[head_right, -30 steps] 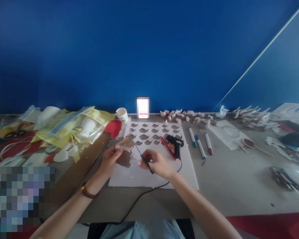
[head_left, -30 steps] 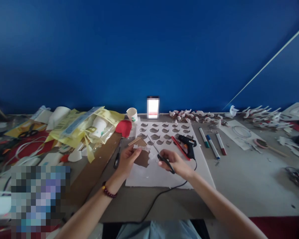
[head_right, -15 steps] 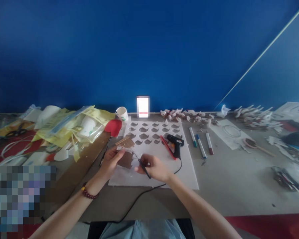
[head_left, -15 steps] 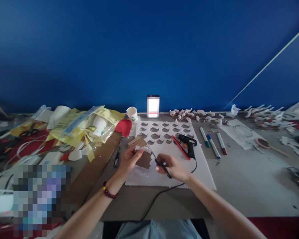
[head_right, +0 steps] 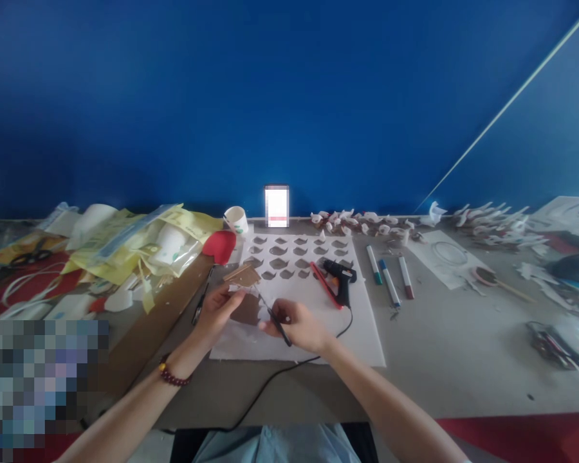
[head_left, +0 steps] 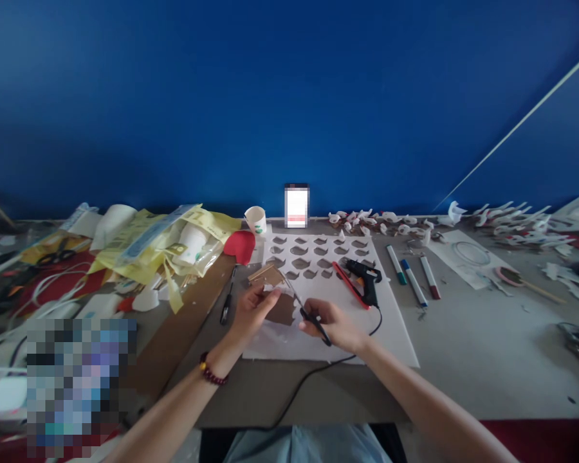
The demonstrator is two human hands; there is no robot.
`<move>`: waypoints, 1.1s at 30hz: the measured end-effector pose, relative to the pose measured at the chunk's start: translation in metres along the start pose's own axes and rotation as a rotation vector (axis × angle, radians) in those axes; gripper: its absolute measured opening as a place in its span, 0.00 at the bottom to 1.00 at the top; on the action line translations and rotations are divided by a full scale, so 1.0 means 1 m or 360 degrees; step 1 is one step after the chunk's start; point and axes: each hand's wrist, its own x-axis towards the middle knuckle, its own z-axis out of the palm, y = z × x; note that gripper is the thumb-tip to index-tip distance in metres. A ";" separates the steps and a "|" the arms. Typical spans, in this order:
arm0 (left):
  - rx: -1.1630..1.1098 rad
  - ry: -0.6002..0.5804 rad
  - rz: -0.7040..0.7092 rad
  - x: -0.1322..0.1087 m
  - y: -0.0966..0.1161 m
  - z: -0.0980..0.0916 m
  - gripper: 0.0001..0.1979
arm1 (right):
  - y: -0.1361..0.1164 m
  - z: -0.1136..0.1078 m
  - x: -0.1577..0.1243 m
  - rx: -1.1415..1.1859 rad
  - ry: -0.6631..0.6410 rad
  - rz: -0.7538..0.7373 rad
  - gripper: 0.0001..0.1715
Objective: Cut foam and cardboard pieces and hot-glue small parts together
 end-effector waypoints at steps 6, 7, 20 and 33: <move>0.0006 0.0013 -0.0034 0.000 -0.002 -0.001 0.15 | -0.002 0.000 -0.001 -0.0063 0.0004 0.0018 0.23; 0.0004 0.0018 -0.0039 0.000 -0.002 -0.001 0.15 | -0.002 0.000 -0.001 -0.0059 0.0003 0.0017 0.23; 0.0013 -0.0024 -0.0004 0.000 0.001 0.000 0.17 | -0.003 0.005 -0.002 0.0005 0.0020 0.0045 0.22; -0.0046 0.0000 -0.0072 0.000 -0.001 0.000 0.16 | -0.004 0.007 -0.001 0.0051 0.0038 0.0086 0.22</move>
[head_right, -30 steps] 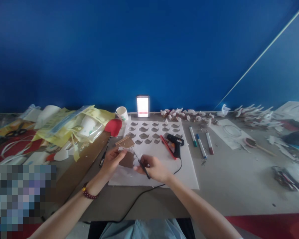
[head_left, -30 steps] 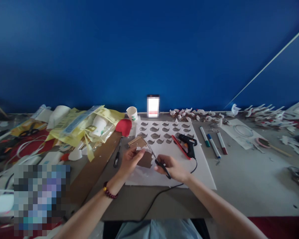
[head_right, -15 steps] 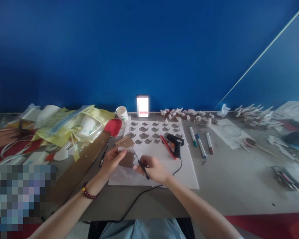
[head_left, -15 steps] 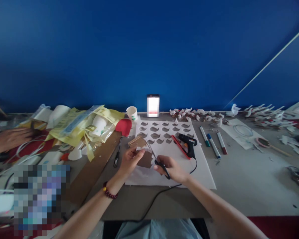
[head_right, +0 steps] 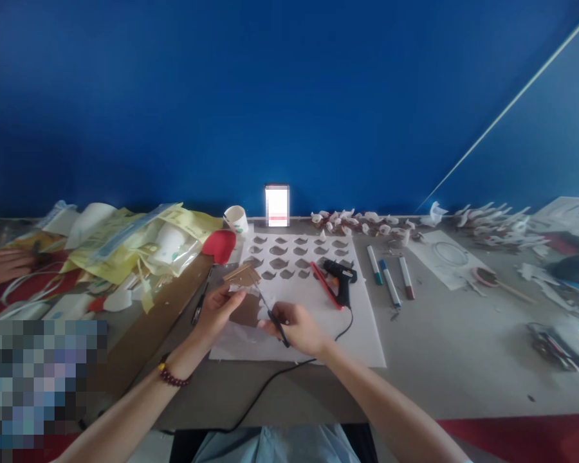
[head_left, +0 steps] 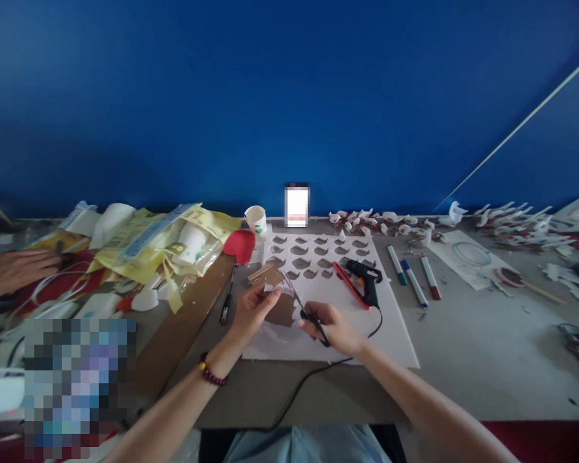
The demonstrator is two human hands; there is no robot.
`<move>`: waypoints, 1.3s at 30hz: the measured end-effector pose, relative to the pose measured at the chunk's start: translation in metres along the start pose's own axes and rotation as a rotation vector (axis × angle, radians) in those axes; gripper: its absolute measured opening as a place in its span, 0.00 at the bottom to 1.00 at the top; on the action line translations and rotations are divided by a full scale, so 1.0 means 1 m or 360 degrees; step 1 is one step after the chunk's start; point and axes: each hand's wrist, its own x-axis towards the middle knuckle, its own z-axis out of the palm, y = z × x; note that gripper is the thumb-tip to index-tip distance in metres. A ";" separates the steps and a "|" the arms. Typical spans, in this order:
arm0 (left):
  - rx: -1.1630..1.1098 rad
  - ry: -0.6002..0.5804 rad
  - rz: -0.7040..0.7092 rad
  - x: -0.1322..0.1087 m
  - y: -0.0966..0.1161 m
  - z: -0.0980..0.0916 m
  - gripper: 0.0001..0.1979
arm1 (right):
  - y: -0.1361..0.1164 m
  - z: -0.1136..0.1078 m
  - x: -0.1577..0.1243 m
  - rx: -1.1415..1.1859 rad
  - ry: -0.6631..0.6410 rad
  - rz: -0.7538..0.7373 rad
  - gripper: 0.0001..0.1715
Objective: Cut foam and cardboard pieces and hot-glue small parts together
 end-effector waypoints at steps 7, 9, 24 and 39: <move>-0.0042 -0.0044 -0.0039 0.001 -0.004 -0.001 0.16 | -0.001 0.000 0.000 -0.0076 0.0034 -0.0003 0.21; -0.0040 -0.0046 -0.0033 0.002 -0.006 -0.002 0.16 | -0.002 0.000 0.000 -0.0083 0.0037 0.0000 0.22; -0.0029 0.0042 -0.0064 0.005 -0.003 -0.004 0.16 | -0.003 -0.002 0.000 -0.0130 0.0039 0.0030 0.23; 0.0016 -0.0048 -0.0047 0.011 0.000 -0.011 0.15 | 0.001 -0.001 0.001 -0.0096 0.0015 0.0070 0.23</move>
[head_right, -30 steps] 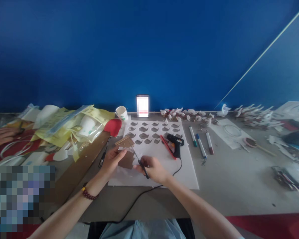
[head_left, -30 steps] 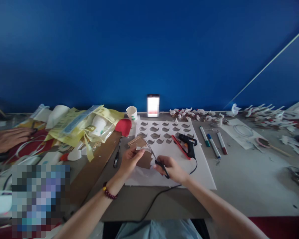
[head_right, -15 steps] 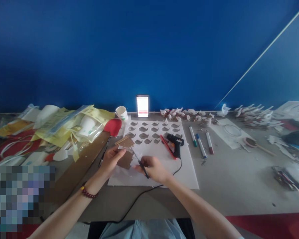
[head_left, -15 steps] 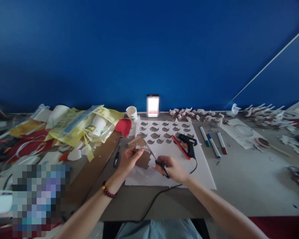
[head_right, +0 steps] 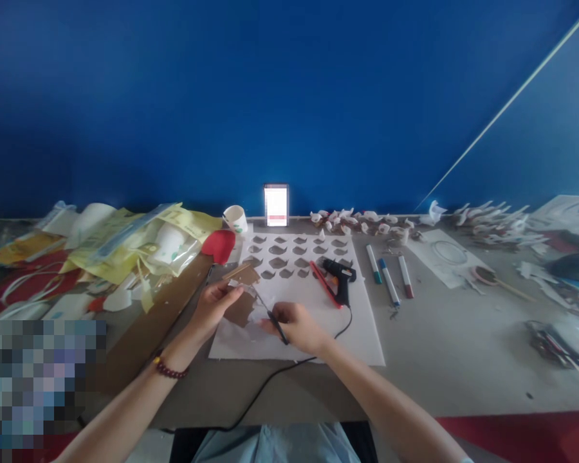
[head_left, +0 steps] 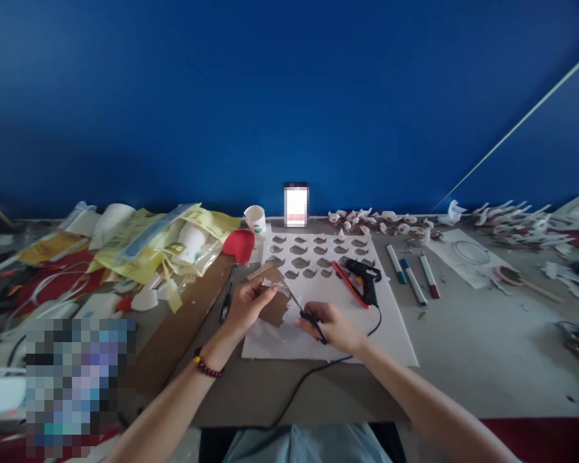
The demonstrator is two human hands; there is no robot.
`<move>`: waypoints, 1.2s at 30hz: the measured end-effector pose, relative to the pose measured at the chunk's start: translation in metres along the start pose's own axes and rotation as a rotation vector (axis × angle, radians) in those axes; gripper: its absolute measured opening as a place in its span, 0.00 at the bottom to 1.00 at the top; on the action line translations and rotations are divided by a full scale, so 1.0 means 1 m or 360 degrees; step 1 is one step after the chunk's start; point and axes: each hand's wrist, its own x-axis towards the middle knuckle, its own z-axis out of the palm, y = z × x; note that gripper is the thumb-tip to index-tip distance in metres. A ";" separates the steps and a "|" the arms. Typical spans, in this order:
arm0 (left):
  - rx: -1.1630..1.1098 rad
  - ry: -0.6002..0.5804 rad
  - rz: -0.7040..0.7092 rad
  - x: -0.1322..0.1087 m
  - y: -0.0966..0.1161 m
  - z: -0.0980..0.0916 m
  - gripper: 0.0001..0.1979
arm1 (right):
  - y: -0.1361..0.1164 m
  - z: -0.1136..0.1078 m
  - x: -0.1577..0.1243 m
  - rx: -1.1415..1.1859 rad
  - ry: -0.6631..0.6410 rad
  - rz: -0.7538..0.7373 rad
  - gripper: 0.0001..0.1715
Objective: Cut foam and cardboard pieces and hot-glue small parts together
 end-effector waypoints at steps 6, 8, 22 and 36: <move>0.0042 -0.0049 0.0040 0.003 0.002 -0.003 0.14 | 0.000 0.000 0.000 -0.0034 -0.0003 -0.0016 0.23; 0.0060 -0.0068 0.0024 0.004 0.004 -0.004 0.14 | 0.001 -0.001 0.000 -0.0059 -0.0008 -0.0017 0.22; -0.0458 -0.0102 -0.0371 0.004 0.014 -0.011 0.16 | -0.002 -0.001 -0.001 0.0055 -0.0006 0.0024 0.24; -0.0252 -0.0346 -0.0138 -0.017 0.013 0.020 0.14 | -0.002 0.012 0.001 0.0455 0.0172 -0.0093 0.25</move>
